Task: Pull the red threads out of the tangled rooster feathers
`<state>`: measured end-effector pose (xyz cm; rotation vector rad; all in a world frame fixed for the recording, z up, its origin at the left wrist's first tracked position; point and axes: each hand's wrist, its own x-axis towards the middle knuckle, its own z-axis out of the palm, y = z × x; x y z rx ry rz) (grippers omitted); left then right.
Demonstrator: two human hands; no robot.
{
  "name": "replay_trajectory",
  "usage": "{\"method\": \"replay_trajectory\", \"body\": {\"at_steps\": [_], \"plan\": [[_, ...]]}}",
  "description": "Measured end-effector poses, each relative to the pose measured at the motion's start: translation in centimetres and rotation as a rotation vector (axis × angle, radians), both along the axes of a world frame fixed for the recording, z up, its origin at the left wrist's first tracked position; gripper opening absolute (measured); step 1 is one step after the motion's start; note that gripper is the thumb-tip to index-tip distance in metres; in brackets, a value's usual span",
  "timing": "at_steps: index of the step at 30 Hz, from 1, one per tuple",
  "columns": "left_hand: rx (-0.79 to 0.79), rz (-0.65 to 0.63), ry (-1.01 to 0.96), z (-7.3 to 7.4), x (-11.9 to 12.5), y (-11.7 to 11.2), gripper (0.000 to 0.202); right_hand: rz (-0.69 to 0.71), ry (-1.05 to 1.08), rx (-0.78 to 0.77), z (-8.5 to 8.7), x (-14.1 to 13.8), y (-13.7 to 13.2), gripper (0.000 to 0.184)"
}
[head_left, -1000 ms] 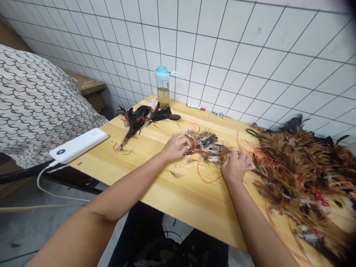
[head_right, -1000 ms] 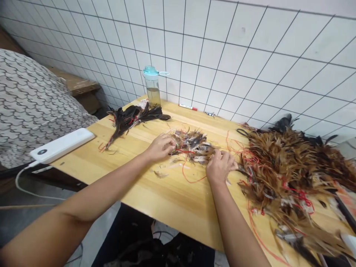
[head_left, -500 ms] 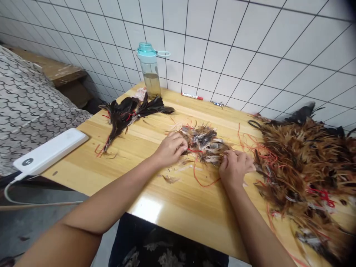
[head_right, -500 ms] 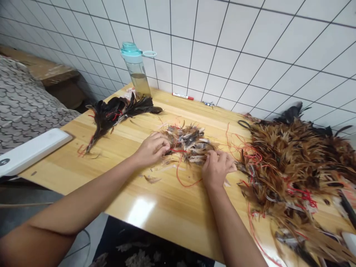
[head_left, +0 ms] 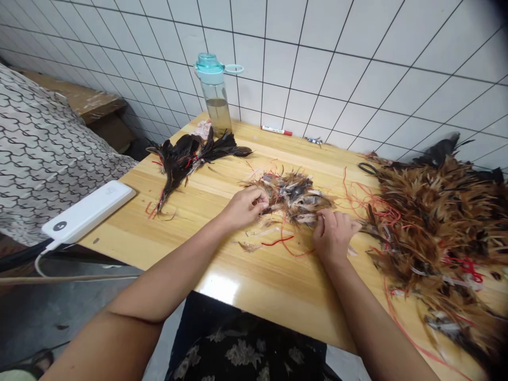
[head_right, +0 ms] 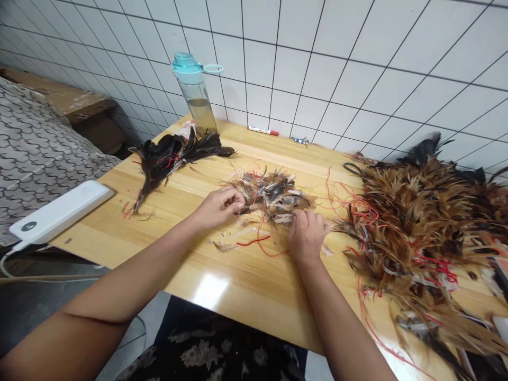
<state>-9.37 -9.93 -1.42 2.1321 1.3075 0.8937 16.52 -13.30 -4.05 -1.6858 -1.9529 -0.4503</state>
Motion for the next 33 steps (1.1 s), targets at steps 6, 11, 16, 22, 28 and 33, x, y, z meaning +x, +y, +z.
{"method": "replay_trajectory", "body": {"at_steps": [6,11,16,22,28,33], "plan": [[0.157,-0.018,0.342,-1.4,1.3,0.4,0.008,0.224,-0.084,-0.067,-0.7,-0.1,-0.1,0.023],[0.075,0.045,0.201,0.3,1.5,1.2,0.011,0.290,-0.100,-0.013,-0.8,-0.2,-0.2,0.021],[-0.012,0.084,0.051,2.9,0.7,2.0,0.013,0.307,-0.073,-0.010,-0.7,-0.2,-0.2,0.020],[-0.081,0.156,-0.237,1.8,0.6,2.1,0.014,0.288,-0.083,-0.045,-0.8,-0.3,-0.2,0.022],[-0.105,0.162,-0.285,-0.3,0.1,1.9,0.015,0.283,-0.089,-0.086,-0.9,-0.3,-0.4,0.024],[0.176,0.249,-0.121,0.6,-1.1,1.7,0.017,0.268,-0.113,-0.076,-0.9,-0.4,-0.4,0.023]]}}
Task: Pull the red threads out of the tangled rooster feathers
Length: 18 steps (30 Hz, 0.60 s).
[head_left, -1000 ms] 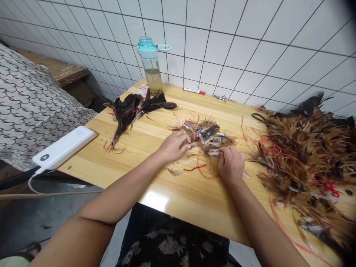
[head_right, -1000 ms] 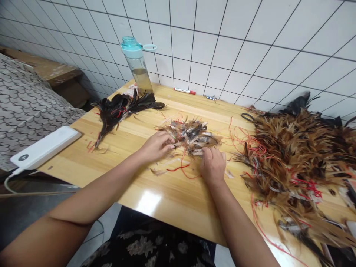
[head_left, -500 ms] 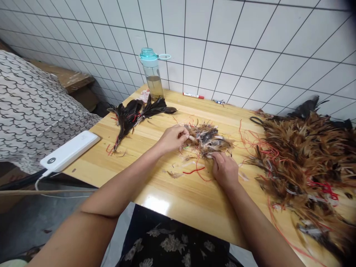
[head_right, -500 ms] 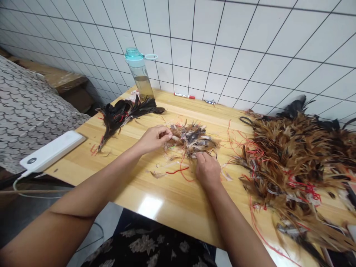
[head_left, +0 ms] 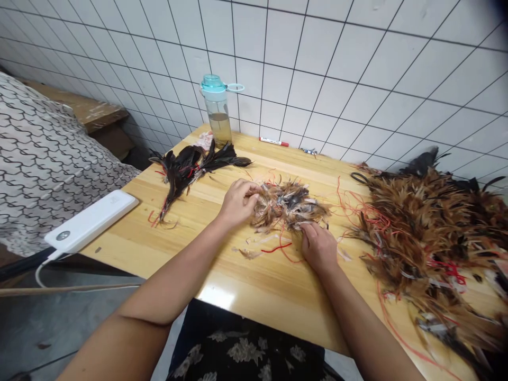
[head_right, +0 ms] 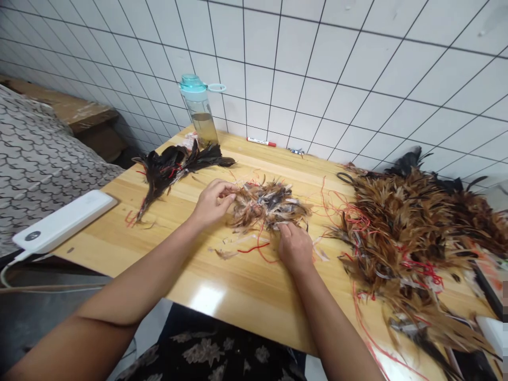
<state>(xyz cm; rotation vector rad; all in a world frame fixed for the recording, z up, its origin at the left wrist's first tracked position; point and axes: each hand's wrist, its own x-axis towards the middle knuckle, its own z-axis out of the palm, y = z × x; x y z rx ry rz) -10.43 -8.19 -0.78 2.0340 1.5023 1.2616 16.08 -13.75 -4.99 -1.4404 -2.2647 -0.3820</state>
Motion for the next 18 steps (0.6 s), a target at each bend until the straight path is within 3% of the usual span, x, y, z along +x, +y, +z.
{"method": "replay_trajectory", "body": {"at_steps": [4,11,14,18], "plan": [[0.083,-0.081,0.129,0.4,0.0,-0.4,0.015,-0.016,-0.034,0.016,0.2,-0.3,-0.1,0.021],[-0.146,-0.176,0.406,-1.2,1.0,-0.8,0.015,-0.046,-0.083,-0.027,0.6,-0.6,-0.2,0.022],[-0.145,-0.211,0.345,-0.9,0.9,-0.6,0.009,-0.049,-0.043,-0.053,0.6,-0.6,-0.3,0.022],[-0.171,-0.207,0.100,0.4,0.8,-0.6,0.008,-0.078,0.161,-0.172,1.2,-1.7,-0.6,0.021]]}}
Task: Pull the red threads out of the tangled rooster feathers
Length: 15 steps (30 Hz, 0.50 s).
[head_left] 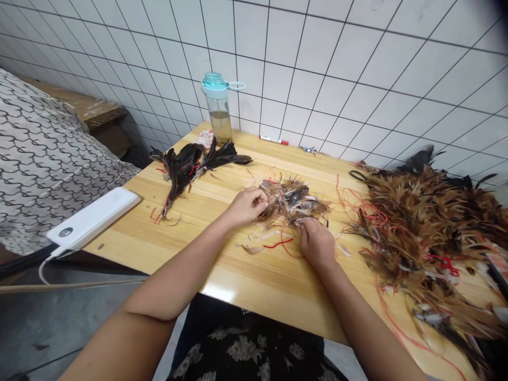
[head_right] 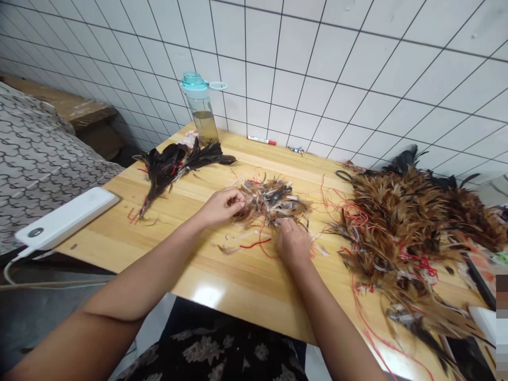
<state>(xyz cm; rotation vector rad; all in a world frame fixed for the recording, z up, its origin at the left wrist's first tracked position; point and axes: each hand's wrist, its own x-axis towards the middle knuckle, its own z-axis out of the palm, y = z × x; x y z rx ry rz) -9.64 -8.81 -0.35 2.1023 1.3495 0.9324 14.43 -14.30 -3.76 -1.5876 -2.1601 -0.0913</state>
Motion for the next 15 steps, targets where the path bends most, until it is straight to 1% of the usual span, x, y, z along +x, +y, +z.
{"method": "replay_trajectory", "body": {"at_steps": [2,4,6,8,10,12,15], "plan": [[0.026,0.005,-0.103,0.4,0.3,-0.3,0.007,-0.015,0.158,-0.100,0.8,-1.1,0.0,0.020],[0.072,-0.006,-0.157,0.4,0.9,-0.8,0.008,0.001,0.295,-0.217,1.8,-2.4,0.3,0.023],[0.111,-0.021,-0.164,0.2,1.6,-1.3,0.009,0.073,0.404,-0.325,2.7,-3.5,0.9,0.028],[0.137,-0.039,-0.148,0.1,2.2,-1.8,0.009,0.130,0.502,-0.395,3.2,-4.2,1.5,0.034],[0.146,-0.059,-0.131,0.0,2.6,-2.2,0.010,0.160,0.595,-0.420,3.2,-4.6,2.1,0.036],[0.129,-0.089,-0.135,0.0,2.6,-2.2,0.008,0.171,0.675,-0.412,2.7,-4.6,2.5,0.031],[0.057,-0.111,-0.203,0.1,2.4,-2.0,0.007,0.144,0.694,-0.395,1.9,-4.2,2.6,0.025]]}}
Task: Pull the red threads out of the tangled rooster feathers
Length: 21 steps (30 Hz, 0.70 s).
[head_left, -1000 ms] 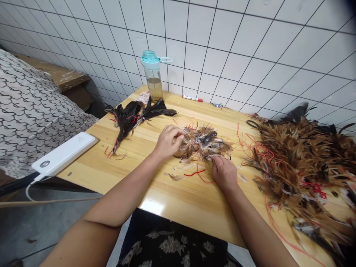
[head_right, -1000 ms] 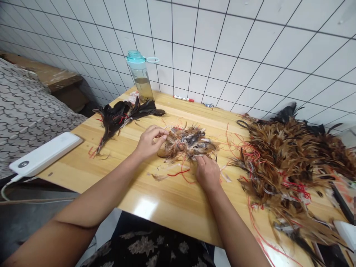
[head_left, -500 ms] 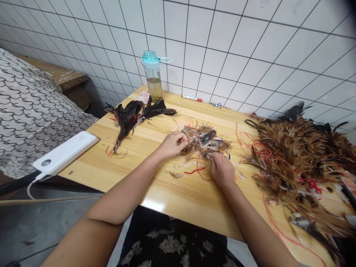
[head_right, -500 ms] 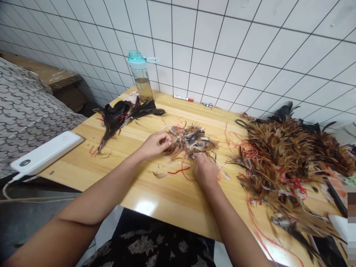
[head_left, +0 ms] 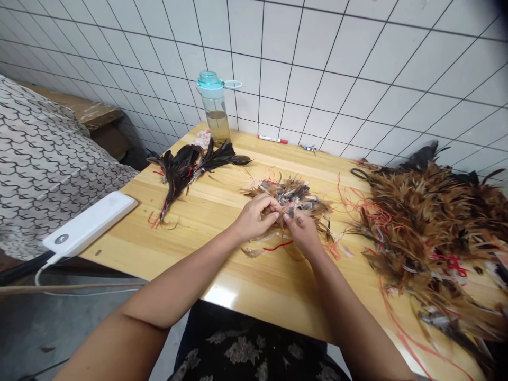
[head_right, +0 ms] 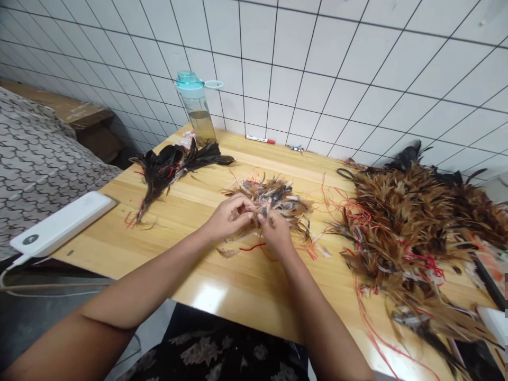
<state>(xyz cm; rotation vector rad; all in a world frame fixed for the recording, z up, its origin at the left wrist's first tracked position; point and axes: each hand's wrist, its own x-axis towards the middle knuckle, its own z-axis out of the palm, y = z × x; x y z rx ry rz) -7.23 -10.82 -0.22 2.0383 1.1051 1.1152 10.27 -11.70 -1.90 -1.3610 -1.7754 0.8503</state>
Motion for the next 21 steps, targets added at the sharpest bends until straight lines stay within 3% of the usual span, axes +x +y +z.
{"method": "replay_trajectory", "body": {"at_steps": [5,11,17,21], "plan": [[-0.145,-0.008,-0.163,0.0,-0.1,0.1,0.020,0.037,-0.108,-0.016,-0.5,0.2,-0.6,0.023],[-0.106,0.007,-0.110,-0.1,0.3,-0.1,0.020,0.118,-0.182,0.042,-1.1,-0.4,-1.0,0.021],[-0.361,-0.038,-0.198,-1.2,0.2,0.3,0.025,0.159,-0.209,0.115,-1.3,-1.0,-1.4,0.022],[-0.487,-0.107,-0.318,-1.3,0.2,0.3,0.028,0.104,-0.210,0.158,-1.1,-1.1,-1.7,0.016]]}}
